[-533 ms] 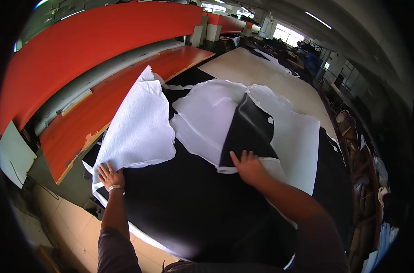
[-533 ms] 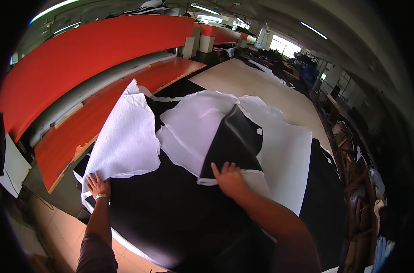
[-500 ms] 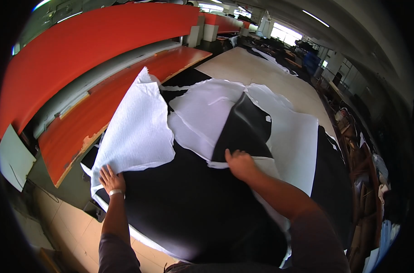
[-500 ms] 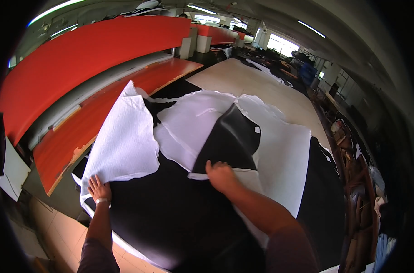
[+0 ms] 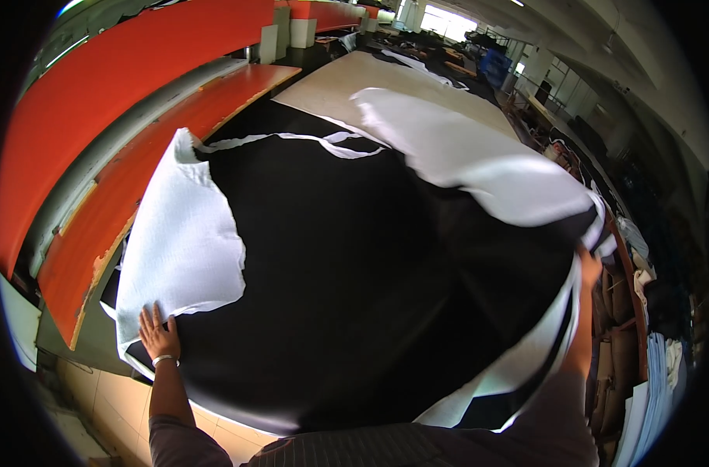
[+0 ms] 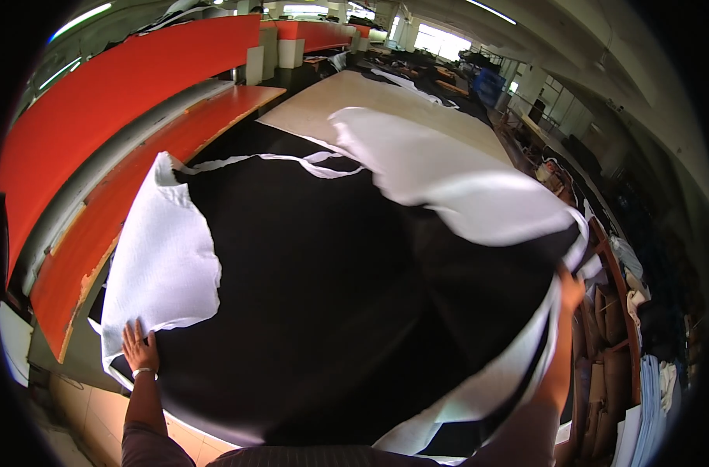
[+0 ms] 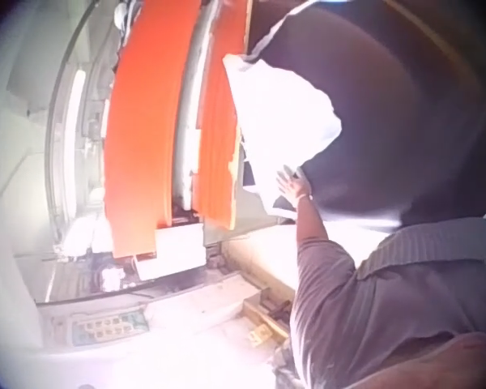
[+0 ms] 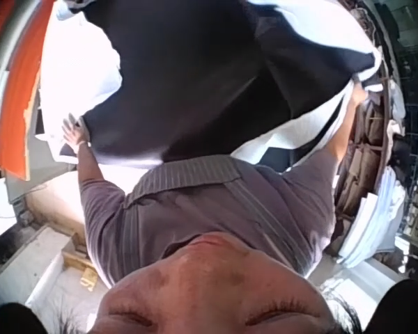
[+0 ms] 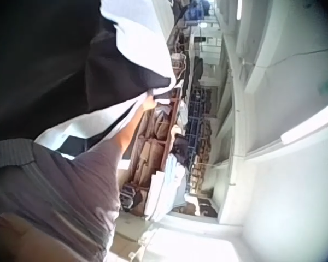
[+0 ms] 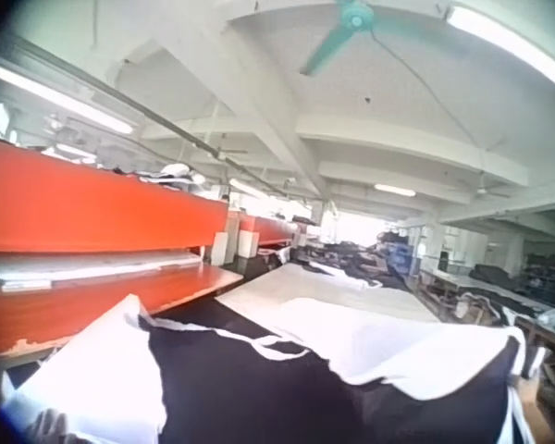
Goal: Operating an industrial cutting machine to cut shapes from large sheets of material.
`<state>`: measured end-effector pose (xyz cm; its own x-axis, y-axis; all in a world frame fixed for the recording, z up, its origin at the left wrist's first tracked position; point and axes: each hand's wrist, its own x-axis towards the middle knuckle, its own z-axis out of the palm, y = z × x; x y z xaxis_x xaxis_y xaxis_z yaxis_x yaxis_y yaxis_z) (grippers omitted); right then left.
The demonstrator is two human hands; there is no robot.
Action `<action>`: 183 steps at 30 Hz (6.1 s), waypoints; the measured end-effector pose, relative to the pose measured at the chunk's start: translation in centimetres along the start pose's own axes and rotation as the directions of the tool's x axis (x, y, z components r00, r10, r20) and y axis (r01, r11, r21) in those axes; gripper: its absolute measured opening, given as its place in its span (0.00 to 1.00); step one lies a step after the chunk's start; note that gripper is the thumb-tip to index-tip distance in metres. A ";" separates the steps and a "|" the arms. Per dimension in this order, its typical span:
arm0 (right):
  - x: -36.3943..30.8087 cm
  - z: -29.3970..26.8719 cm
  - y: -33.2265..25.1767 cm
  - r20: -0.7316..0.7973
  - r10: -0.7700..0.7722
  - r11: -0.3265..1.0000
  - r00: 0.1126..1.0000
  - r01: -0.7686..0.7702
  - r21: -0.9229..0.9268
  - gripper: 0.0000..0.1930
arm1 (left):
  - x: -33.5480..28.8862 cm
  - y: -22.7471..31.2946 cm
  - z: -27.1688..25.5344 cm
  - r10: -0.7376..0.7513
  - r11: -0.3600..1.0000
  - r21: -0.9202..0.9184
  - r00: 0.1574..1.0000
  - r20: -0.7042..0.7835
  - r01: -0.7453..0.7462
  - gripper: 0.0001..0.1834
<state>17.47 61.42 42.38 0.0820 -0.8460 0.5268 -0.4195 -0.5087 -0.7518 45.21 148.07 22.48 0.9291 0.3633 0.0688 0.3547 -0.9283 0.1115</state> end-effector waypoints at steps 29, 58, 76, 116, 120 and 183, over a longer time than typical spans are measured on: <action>-33.7 -13.9 5.9 0.558 0.676 0.130 0.482 -0.823 0.553 0.32 | -6.0 -5.9 6.3 -0.146 -0.130 -0.882 0.871 0.469 0.453 0.19; -48.2 -8.6 -6.5 0.776 0.499 0.626 0.386 -0.779 -0.016 0.10 | -11.2 -20.5 -2.3 -0.567 0.458 -0.753 0.808 0.162 0.473 0.29; -39.4 11.6 -2.2 0.498 0.339 0.765 0.798 -0.542 0.348 0.10 | -0.6 -13.6 3.2 -0.305 0.469 -0.855 0.949 0.079 0.222 0.28; -32.2 -21.7 12.2 0.442 0.649 0.722 0.620 -0.684 -0.101 0.21 | -12.6 -5.9 -5.3 -0.251 0.012 -0.974 0.944 0.216 0.226 0.49; -36.1 -17.6 16.7 0.447 0.541 0.770 0.712 -0.634 0.078 0.18 | -9.5 -11.3 3.8 -0.242 0.234 -0.972 0.969 -0.044 0.015 0.40; -35.3 -9.5 0.4 0.527 0.598 0.795 0.603 -0.529 -0.297 0.45 | 10.1 30.9 2.8 0.679 0.210 -0.809 0.513 0.525 0.549 0.33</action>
<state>5.81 92.60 27.29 0.2751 -0.8988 -0.3412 -0.6457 0.0902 -0.7583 65.83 122.82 23.83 0.7725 -0.4858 -0.4090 0.5001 0.0683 0.8633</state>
